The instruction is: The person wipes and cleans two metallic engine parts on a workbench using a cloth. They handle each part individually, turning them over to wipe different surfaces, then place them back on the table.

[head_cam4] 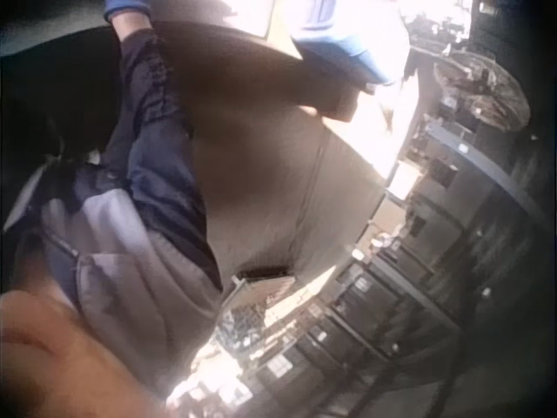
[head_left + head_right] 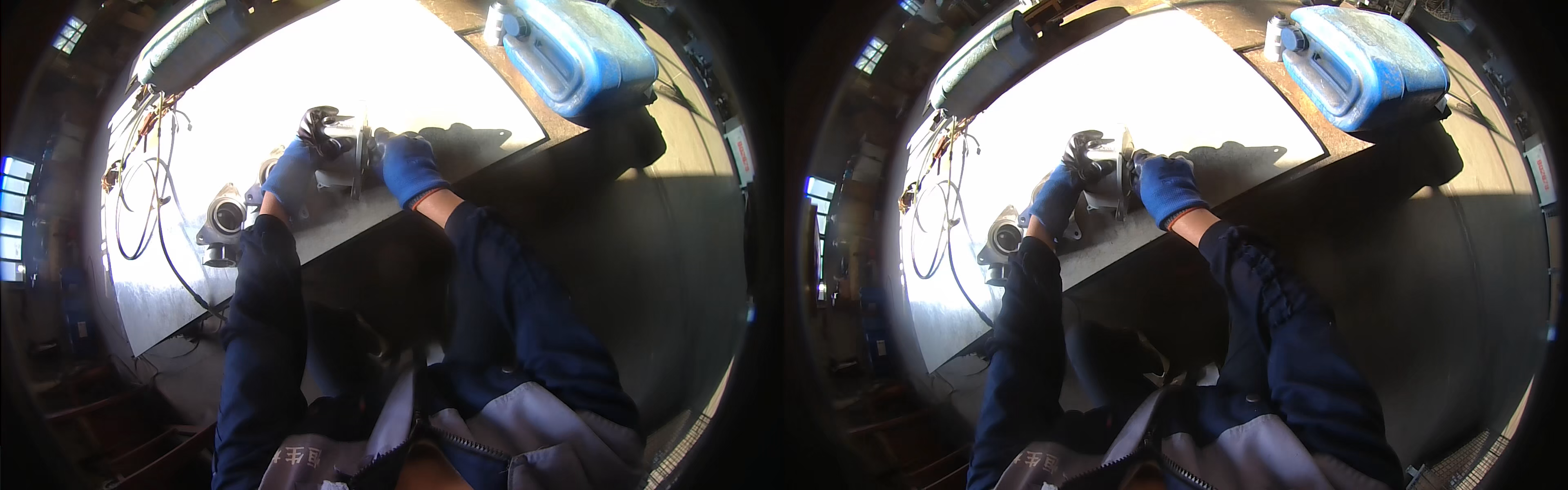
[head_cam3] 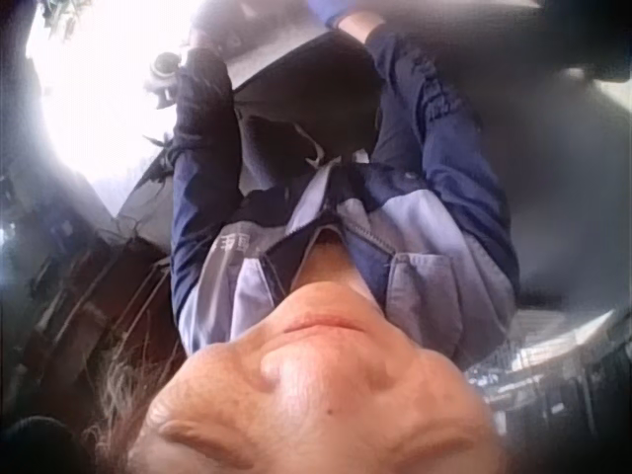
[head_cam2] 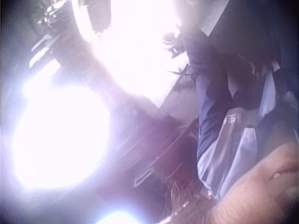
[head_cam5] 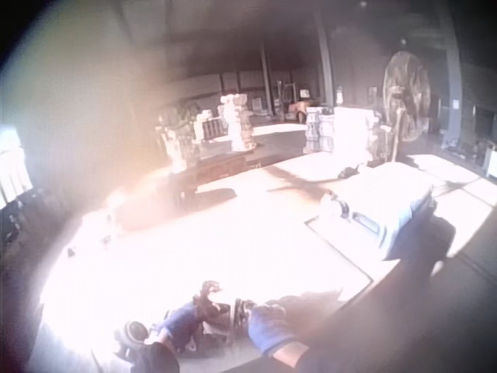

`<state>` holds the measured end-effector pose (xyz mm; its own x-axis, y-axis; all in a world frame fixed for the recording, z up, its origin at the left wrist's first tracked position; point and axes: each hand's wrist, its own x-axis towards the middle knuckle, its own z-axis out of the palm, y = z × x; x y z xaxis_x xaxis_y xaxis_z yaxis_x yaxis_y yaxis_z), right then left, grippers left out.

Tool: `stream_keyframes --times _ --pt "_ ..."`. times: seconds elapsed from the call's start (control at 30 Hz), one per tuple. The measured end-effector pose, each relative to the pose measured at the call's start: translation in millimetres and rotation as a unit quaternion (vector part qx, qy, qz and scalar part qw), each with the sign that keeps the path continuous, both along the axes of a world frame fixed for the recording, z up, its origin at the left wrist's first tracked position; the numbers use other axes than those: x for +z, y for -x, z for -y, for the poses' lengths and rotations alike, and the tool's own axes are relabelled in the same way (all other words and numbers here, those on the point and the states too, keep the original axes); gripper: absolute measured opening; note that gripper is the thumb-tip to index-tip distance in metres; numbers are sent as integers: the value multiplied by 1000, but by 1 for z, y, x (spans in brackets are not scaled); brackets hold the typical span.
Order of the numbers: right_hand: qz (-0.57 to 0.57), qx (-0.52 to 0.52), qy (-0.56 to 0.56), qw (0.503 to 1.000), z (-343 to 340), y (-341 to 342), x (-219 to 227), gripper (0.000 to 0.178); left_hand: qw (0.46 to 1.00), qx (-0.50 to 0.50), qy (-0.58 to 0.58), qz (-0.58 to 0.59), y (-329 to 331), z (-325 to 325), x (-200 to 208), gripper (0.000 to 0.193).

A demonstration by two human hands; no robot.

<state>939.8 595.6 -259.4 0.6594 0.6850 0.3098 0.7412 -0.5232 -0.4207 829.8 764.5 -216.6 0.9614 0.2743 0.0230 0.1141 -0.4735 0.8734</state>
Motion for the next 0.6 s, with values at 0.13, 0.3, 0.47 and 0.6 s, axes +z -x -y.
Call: stream_keyframes --times 0.13,0.3,0.47,0.6 --pt "-33 4 36 999 14 23 -13 14 999 37 4 -23 -3 -15 -28 41" --pt "-32 -22 11 999 7 39 -29 17 991 37 -126 -38 -3 -51 -64 42" --pt "-95 -16 -27 995 9 53 -54 24 991 34 -120 -55 -6 -60 -66 44" --pt "-66 -27 -1 997 16 59 -44 21 990 27 -116 -79 2 -56 -61 47"
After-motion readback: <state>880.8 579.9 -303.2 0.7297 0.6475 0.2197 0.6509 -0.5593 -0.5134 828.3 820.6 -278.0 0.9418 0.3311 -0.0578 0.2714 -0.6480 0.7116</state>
